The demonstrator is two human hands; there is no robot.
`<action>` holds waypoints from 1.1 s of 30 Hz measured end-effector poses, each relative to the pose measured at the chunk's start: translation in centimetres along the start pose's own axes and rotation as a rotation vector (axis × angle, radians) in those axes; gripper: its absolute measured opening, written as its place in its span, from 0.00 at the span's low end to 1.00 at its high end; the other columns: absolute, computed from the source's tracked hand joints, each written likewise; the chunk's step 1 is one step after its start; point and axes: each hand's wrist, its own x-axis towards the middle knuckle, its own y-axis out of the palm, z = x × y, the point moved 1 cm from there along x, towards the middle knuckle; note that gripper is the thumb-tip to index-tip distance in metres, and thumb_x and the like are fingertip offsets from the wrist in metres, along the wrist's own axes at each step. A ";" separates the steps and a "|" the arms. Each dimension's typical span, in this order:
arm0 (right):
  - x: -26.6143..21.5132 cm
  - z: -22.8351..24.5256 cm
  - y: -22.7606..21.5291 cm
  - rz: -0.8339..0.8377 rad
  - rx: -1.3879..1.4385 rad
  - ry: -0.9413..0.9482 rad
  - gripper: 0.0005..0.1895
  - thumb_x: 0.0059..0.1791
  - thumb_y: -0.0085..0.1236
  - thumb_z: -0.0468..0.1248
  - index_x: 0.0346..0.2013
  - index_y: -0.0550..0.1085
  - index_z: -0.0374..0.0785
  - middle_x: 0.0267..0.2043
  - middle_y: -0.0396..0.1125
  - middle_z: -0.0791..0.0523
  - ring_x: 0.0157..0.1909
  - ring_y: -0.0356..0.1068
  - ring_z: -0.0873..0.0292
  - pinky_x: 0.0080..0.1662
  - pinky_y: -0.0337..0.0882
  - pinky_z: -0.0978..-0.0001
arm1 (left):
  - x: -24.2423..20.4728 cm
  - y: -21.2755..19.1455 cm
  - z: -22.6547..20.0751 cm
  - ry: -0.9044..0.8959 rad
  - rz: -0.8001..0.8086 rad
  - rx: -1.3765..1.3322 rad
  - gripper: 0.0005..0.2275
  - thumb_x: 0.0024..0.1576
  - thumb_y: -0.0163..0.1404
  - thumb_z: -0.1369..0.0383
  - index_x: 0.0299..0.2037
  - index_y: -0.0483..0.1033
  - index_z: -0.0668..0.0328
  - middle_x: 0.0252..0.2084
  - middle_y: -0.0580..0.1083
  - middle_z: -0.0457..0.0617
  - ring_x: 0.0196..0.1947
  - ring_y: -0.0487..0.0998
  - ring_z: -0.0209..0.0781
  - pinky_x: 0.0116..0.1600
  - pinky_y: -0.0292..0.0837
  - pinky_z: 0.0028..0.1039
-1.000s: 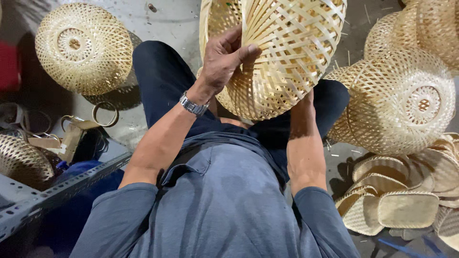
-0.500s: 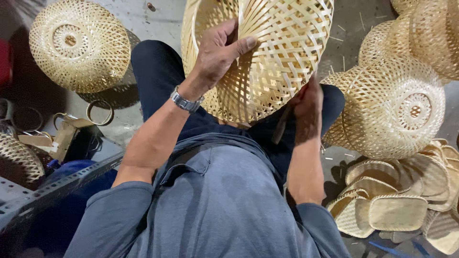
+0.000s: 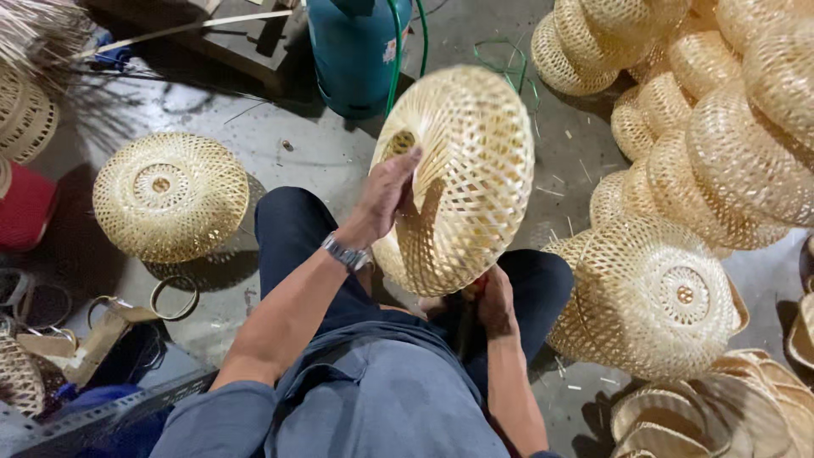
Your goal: The person sits on the floor and uses a red utility knife to trim the edges of a woven basket. They rotate the basket to access different sections, carefully cutting away excess material from the rim and sides. The person occasionally flips the basket to inspect the interior and continues trimming.
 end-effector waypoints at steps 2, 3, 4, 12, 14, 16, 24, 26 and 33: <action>0.1 0.2 0.0 -0.031 0.040 0.086 0.19 0.56 0.48 0.46 0.23 0.65 0.45 0.21 0.56 0.62 0.21 0.56 0.66 0.24 0.56 0.73 | 1.3 0.6 1.6 0.050 -0.136 0.140 0.17 0.67 0.59 0.60 0.40 0.75 0.71 0.32 0.67 0.38 0.31 0.64 0.25 0.33 0.62 0.18; 0.3 0.1 0.0 -0.039 0.041 0.090 0.17 0.56 0.48 0.46 0.24 0.65 0.45 0.21 0.56 0.62 0.20 0.55 0.66 0.24 0.56 0.73 | 1.3 0.8 1.9 0.079 -0.149 0.116 0.15 0.65 0.59 0.60 0.41 0.76 0.70 0.34 0.70 0.39 0.32 0.68 0.26 0.34 0.65 0.18; 0.5 0.0 -0.3 -0.048 0.043 0.093 0.16 0.55 0.48 0.45 0.24 0.65 0.46 0.21 0.56 0.61 0.20 0.55 0.66 0.23 0.55 0.73 | 0.9 1.1 2.1 0.107 -0.162 0.093 0.14 0.62 0.58 0.61 0.42 0.76 0.69 0.35 0.74 0.40 0.33 0.71 0.26 0.35 0.68 0.18; 1.5 -1.2 -2.0 -0.065 0.025 0.131 0.10 0.53 0.46 0.40 0.28 0.68 0.41 0.24 0.60 0.59 0.22 0.56 0.65 0.24 0.56 0.74 | 0.2 1.8 -1.0 0.126 0.059 0.002 0.10 0.63 0.55 0.68 0.50 0.75 0.66 0.41 0.77 0.47 0.38 0.75 0.30 0.39 0.70 0.20; 2.0 -1.6 -2.6 -0.006 0.053 0.119 0.11 0.54 0.47 0.39 0.27 0.66 0.43 0.25 0.61 0.59 0.22 0.56 0.66 0.24 0.56 0.74 | 1.1 2.1 -1.0 0.165 0.120 -0.136 0.11 0.60 0.56 0.71 0.50 0.75 0.67 0.44 0.78 0.47 0.43 0.78 0.30 0.48 0.77 0.21; 2.5 -1.2 -3.1 0.058 0.112 0.088 0.15 0.57 0.50 0.43 0.27 0.65 0.43 0.25 0.60 0.59 0.22 0.58 0.64 0.23 0.58 0.71 | 1.3 1.7 -0.3 0.149 0.078 -0.096 0.11 0.59 0.57 0.70 0.49 0.73 0.66 0.41 0.78 0.48 0.40 0.79 0.32 0.45 0.78 0.22; -1.7 6.8 3.6 0.124 0.002 -0.255 0.31 0.48 0.58 0.61 0.48 0.70 0.37 0.43 0.74 0.58 0.20 0.58 0.68 0.18 0.55 0.78 | 0.8 0.2 0.1 0.194 0.023 0.058 0.17 0.62 0.58 0.72 0.57 0.69 0.71 0.51 0.76 0.49 0.48 0.77 0.33 0.54 0.75 0.22; -1.6 7.8 5.0 0.272 -0.039 -0.353 0.34 0.46 0.63 0.57 0.58 0.70 0.38 0.50 0.75 0.61 0.21 0.61 0.70 0.19 0.58 0.80 | 0.4 0.7 -1.0 0.240 0.103 0.035 0.22 0.61 0.57 0.73 0.63 0.66 0.71 0.57 0.75 0.46 0.53 0.75 0.30 0.59 0.72 0.20; 1.4 6.3 6.4 -0.031 -0.394 -0.387 0.27 0.46 0.63 0.34 0.59 0.68 0.40 0.28 0.64 0.61 0.19 0.60 0.69 0.20 0.60 0.77 | -2.1 0.9 -4.9 0.198 0.081 0.474 0.27 0.61 0.54 0.73 0.71 0.62 0.64 0.53 0.77 0.44 0.47 0.76 0.29 0.55 0.73 0.19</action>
